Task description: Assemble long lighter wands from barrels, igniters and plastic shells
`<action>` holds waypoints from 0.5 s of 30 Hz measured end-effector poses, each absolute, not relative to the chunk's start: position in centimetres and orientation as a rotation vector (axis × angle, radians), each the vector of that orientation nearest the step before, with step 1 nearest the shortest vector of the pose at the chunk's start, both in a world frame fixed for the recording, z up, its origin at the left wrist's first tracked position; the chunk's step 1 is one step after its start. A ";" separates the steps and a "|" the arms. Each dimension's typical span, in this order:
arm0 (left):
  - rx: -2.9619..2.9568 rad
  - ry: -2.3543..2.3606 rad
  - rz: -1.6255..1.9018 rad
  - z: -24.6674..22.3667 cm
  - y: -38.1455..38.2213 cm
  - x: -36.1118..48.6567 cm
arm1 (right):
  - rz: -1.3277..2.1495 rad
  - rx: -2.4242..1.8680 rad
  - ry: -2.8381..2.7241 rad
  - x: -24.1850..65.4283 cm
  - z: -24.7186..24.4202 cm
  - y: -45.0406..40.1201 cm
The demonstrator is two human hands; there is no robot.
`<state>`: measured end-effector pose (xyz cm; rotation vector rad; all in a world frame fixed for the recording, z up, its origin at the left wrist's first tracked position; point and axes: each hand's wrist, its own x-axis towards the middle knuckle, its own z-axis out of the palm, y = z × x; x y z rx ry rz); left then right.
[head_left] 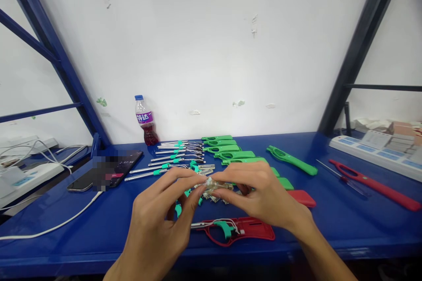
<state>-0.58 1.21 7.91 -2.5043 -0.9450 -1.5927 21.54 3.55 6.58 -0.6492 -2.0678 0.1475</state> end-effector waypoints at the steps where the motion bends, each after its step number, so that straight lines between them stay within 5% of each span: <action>1: -2.508 -0.947 -1.596 7.9 1.2 -0.6 | 0.150 -0.652 -2.069 21.5 6.6 3.5; 15: -2.574 -0.944 -1.600 7.8 1.1 -0.6 | 0.227 -0.656 -2.135 21.6 7.0 3.2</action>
